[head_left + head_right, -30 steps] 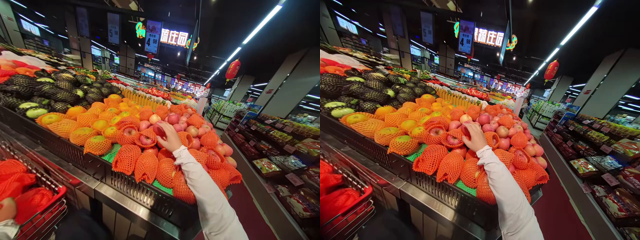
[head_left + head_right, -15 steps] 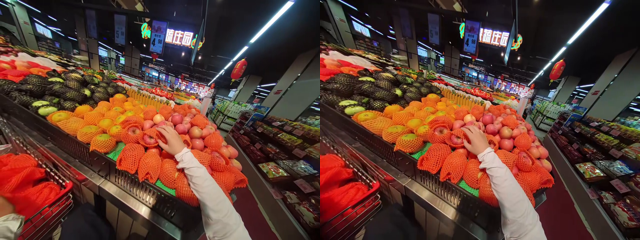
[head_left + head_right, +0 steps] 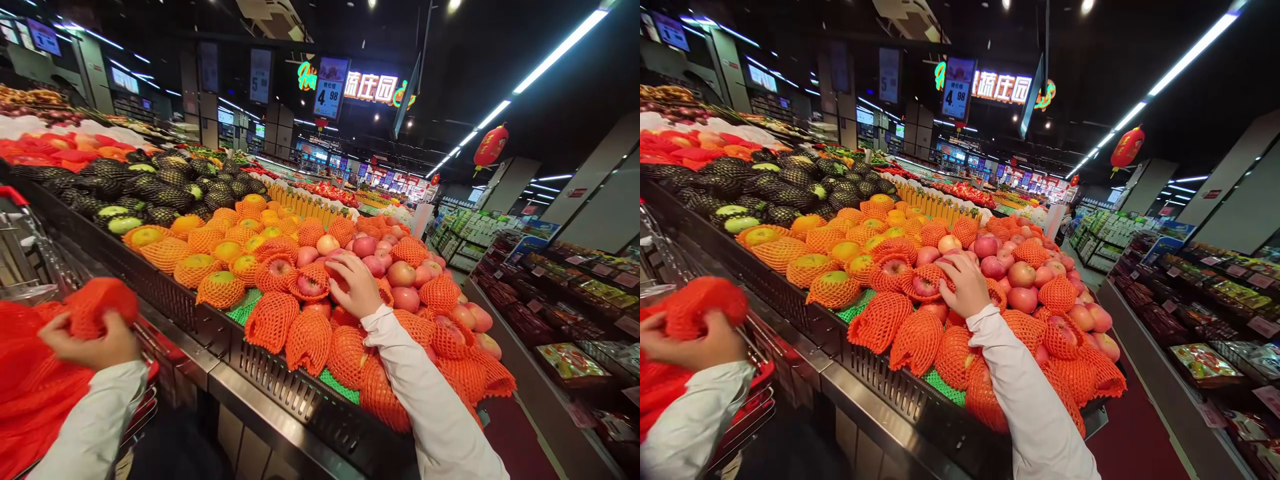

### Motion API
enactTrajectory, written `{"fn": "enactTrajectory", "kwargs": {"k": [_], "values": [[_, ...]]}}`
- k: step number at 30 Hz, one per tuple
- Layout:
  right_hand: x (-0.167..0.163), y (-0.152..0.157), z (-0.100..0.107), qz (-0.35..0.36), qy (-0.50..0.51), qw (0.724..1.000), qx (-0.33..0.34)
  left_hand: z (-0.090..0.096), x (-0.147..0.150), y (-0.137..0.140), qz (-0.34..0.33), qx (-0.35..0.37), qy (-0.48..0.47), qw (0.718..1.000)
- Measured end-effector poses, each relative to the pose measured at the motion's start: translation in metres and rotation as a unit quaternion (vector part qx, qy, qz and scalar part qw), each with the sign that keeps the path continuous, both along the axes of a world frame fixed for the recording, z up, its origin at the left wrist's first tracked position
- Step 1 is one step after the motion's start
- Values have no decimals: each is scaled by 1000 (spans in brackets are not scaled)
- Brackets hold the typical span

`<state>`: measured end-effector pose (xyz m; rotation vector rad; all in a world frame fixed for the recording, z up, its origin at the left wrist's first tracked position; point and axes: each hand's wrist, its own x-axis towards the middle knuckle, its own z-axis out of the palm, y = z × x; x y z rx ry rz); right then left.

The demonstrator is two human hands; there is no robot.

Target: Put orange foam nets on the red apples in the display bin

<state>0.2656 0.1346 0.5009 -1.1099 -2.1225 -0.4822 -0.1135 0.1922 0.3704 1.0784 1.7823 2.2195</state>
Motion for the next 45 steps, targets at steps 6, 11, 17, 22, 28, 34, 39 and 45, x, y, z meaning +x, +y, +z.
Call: {"fn": "enactTrajectory", "kwargs": {"k": [6, 11, 17, 22, 28, 34, 39, 45], "values": [[-1, -3, 2, -8, 88, 994, 71, 100, 121, 25, -110, 314, 137, 933], [10, 4, -3, -107, 211, 962, 137, 184, 228, 31, -547, 301, 355, 696], [25, 13, -4, -178, 319, 922, 130, 172, 282, 96, -709, 191, 338, 588], [22, 12, -2, -196, 284, 935, 82, 139, 278, 107, -700, 158, 306, 626], [23, 10, -2, -207, 333, 912, 116, 140, 274, 108, -639, 128, 203, 731], [28, 12, -4, -194, 387, 896, 101, 137, 271, 113, -684, 130, 99, 711], [29, 11, -1, -256, 307, 909, 117, 138, 268, 106, -741, 131, 87, 652], [28, 9, 1, -247, 231, 933, 120, 145, 270, 96, -695, 164, 159, 682]]}}
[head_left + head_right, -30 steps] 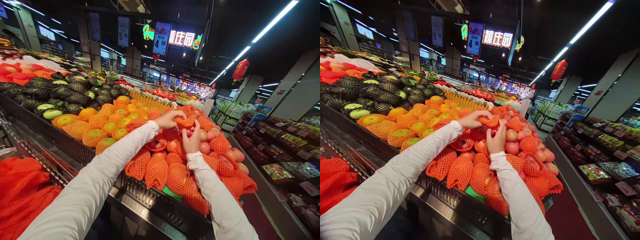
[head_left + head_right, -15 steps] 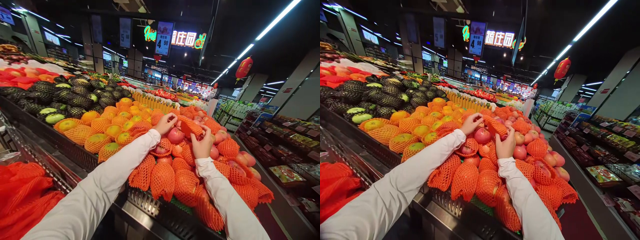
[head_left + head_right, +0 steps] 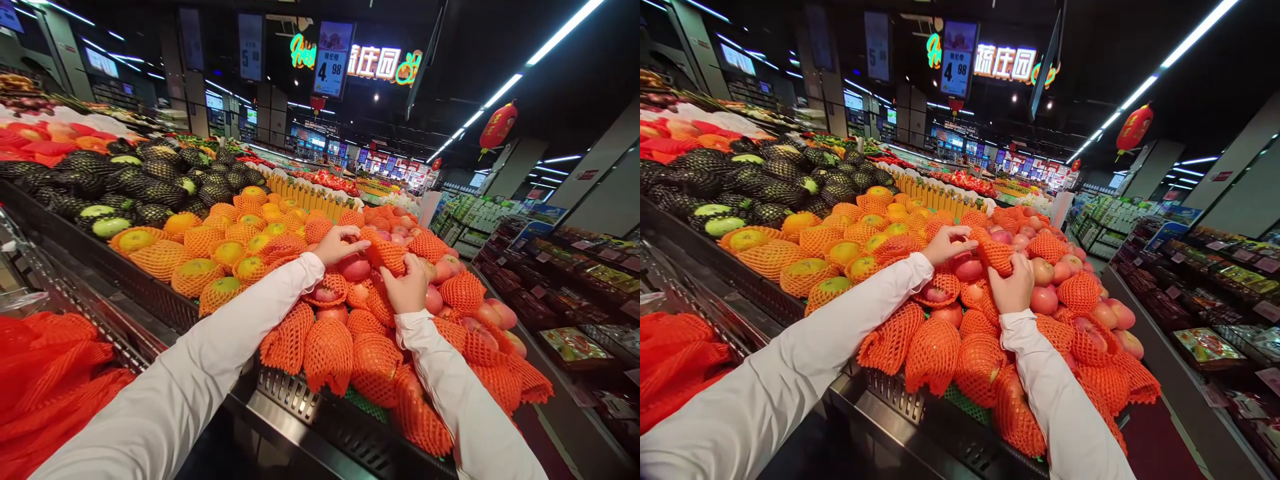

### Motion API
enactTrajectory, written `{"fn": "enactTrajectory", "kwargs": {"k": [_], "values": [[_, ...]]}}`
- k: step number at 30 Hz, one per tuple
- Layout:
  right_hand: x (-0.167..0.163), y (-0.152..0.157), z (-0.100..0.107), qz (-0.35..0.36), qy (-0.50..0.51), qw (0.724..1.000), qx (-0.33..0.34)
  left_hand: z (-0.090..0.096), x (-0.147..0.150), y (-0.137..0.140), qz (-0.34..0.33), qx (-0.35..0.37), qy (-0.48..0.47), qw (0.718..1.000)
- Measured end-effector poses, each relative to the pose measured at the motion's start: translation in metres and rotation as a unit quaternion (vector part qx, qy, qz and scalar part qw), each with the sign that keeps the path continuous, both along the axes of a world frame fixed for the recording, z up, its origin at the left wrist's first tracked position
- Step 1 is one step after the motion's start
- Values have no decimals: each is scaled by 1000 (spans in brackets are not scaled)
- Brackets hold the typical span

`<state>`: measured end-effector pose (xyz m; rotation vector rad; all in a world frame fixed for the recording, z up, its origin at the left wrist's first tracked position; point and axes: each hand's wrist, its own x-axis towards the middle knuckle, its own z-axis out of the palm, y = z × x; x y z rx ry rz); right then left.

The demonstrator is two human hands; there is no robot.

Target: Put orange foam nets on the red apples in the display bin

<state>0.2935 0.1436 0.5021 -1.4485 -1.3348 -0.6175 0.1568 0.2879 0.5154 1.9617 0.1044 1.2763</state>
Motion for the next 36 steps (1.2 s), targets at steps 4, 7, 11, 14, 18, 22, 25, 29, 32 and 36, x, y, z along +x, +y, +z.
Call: {"fn": "enactTrajectory", "kwargs": {"k": [4, 7, 11, 14, 18, 22, 25, 29, 32, 36], "values": [[-6, -4, 3, 44, -74, 996, 16, -2, 4, 3, 10, -72, -1, 997], [-13, -8, 5, 86, -157, 984, 10, -3, 4, 7, -13, -97, -26, 995], [-18, -13, 7, 124, -196, 973, 9, 1, 3, 7, -60, -208, -81, 973], [-17, -15, 7, 135, -203, 970, 8, 3, 3, 3, -87, -282, -94, 951], [-17, -16, 7, 158, -244, 956, -38, 3, 4, 2, -70, -269, -90, 956], [-20, -18, 7, 189, -273, 941, -58, 0, 4, 5, -69, -250, -62, 964], [-18, -19, 5, 177, -259, 946, -74, 0, 1, 3, -93, -246, -21, 965], [-11, -13, 0, 58, -223, 963, -142, 3, -3, -4, -126, -214, -1, 969], [-8, -8, -2, -19, -197, 960, -199, 4, -7, -6, -136, -186, 19, 973], [-12, -8, -1, -46, -173, 954, -238, 4, -8, -7, -150, -189, 16, 970]]}}
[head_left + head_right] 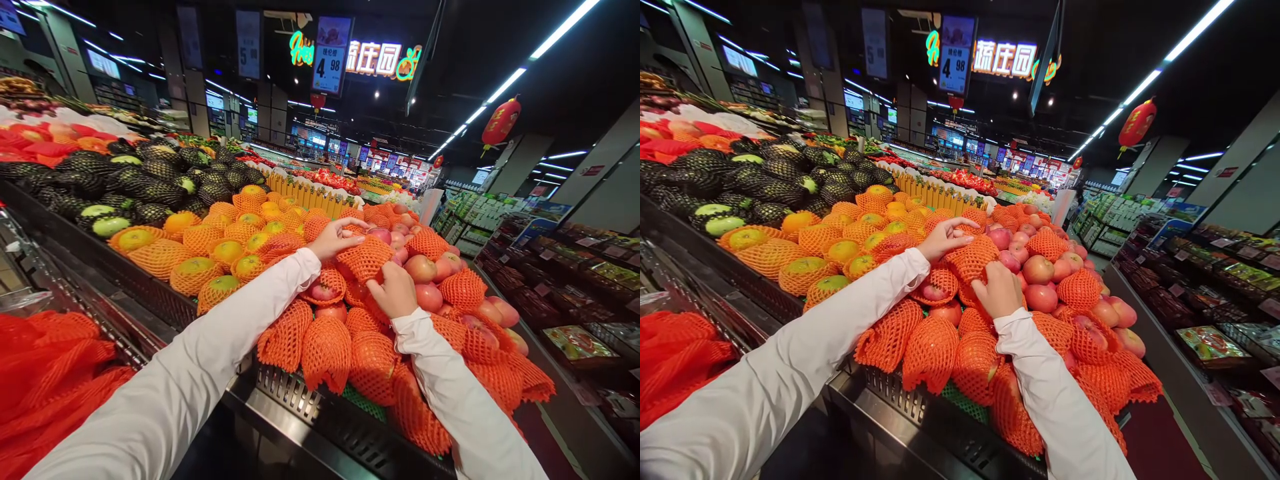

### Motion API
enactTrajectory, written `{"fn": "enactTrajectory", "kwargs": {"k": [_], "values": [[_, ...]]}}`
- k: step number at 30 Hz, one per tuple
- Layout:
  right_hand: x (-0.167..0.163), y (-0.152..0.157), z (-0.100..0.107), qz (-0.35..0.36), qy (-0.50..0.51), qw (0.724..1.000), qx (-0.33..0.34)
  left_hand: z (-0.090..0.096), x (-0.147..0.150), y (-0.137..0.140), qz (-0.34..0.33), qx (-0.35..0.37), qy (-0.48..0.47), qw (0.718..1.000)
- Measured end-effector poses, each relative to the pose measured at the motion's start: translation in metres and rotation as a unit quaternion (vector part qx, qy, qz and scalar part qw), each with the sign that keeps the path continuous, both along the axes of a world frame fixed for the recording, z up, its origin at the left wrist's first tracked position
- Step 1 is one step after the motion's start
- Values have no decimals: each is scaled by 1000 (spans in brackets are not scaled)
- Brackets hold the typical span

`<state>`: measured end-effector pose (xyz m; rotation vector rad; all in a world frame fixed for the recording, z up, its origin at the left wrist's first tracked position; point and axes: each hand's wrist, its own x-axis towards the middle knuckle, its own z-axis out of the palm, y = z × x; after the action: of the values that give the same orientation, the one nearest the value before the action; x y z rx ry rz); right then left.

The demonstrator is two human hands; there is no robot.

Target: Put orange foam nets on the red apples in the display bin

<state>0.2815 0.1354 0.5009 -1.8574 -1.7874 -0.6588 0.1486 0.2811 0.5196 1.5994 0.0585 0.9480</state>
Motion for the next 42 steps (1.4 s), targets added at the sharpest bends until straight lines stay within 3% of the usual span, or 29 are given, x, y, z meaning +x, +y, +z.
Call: {"fn": "enactTrajectory", "kwargs": {"k": [4, 11, 17, 22, 28, 33, 42], "values": [[-3, -3, 3, 19, 3, 1000, -18, -1, 3, 3, 21, -10, 1, 1000], [5, -2, 5, 5, 78, 995, 62, -9, 12, 19, 167, -28, 41, 985], [2, -1, 2, -53, 59, 996, 35, -17, 14, 31, 276, 75, 112, 952], [1, 0, 0, -57, 63, 996, 36, -22, 12, 42, 315, 101, 147, 932], [-1, -3, 0, 54, 66, 987, 134, -26, 10, 50, 344, 128, 195, 910], [-4, -7, 6, 69, 52, 975, 206, -28, 7, 53, 358, 146, 239, 891], [-3, -1, 2, 168, 12, 983, 72, -32, 4, 57, 357, 194, 314, 858]]}}
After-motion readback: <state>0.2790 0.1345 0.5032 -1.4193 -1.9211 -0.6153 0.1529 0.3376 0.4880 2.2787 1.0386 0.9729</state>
